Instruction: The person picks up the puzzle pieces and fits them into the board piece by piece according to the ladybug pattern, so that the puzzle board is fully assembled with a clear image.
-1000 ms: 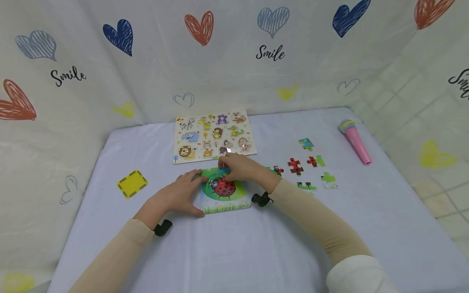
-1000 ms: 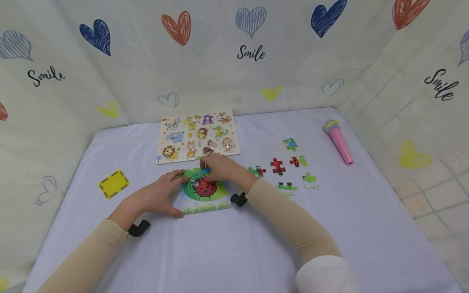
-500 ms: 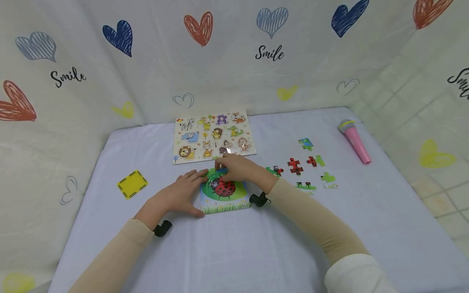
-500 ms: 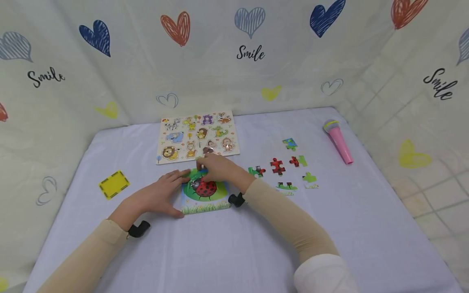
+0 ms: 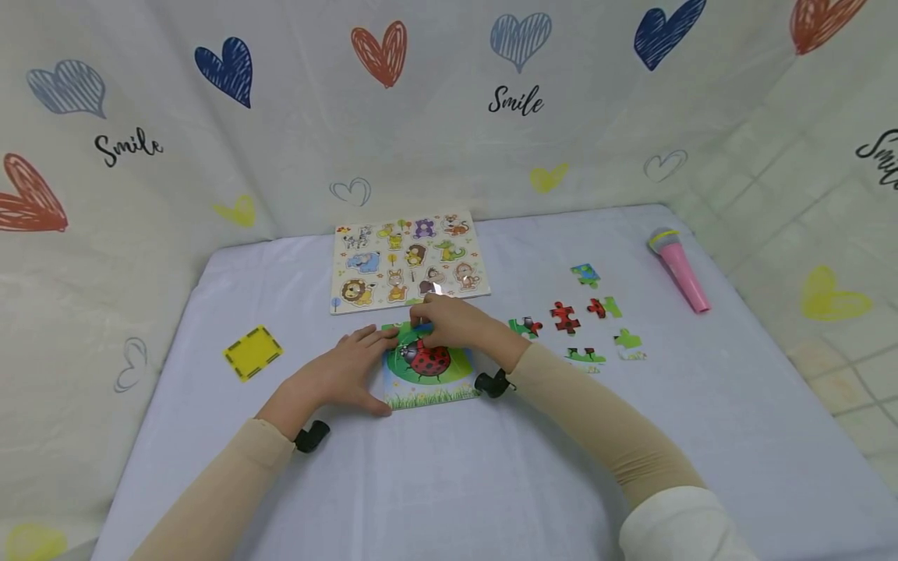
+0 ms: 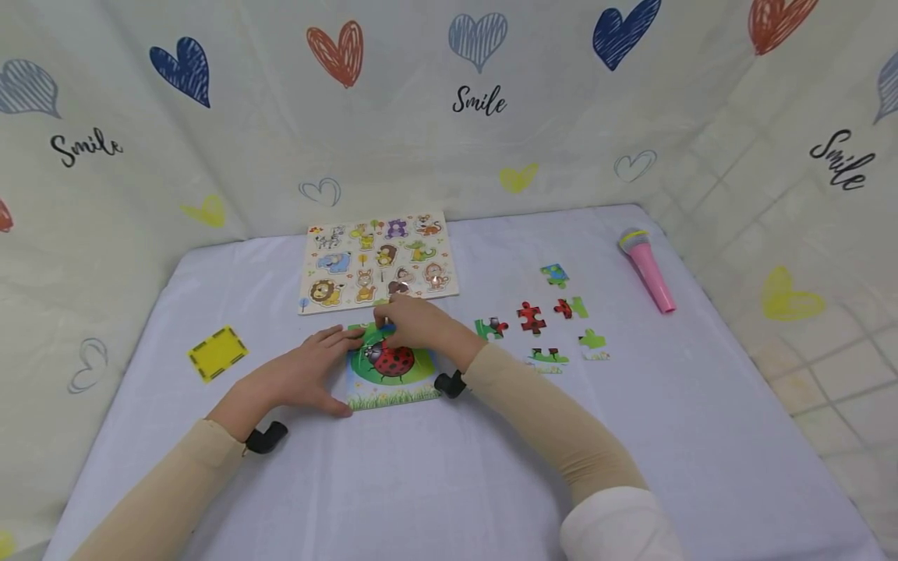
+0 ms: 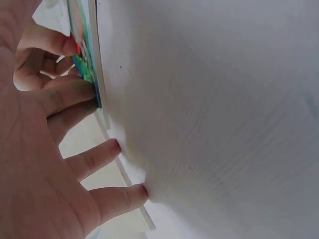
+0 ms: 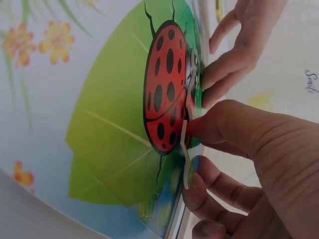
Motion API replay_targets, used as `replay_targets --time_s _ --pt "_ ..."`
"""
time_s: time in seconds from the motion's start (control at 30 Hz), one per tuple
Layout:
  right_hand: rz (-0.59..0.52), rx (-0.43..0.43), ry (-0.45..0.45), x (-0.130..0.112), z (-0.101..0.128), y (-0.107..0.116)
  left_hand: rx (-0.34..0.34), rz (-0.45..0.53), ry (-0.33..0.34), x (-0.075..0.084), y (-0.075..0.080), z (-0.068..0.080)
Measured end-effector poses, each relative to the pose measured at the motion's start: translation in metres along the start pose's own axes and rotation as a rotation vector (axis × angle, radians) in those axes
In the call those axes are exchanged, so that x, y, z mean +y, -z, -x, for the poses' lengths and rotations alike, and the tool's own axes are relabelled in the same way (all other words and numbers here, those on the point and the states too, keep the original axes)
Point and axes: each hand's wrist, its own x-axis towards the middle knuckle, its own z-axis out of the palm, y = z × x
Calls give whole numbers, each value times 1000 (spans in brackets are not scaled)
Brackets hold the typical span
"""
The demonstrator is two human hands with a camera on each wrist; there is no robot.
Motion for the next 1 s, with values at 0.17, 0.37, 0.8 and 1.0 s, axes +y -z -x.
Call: replay_targets --time_s 0.17,0.37,0.8,1.0 --pt "-16 -4 -11 0 0 0 3 -4 0 0 0 -1" --pt "-3 0 2 0 1 0 11 -23 -16 0 -1 -4" --pt "-8 27 2 13 10 6 -22 -64 -11 4 2 -9" --pt "34 51 8 23 19 10 -35 -96 7 4 3 -9"
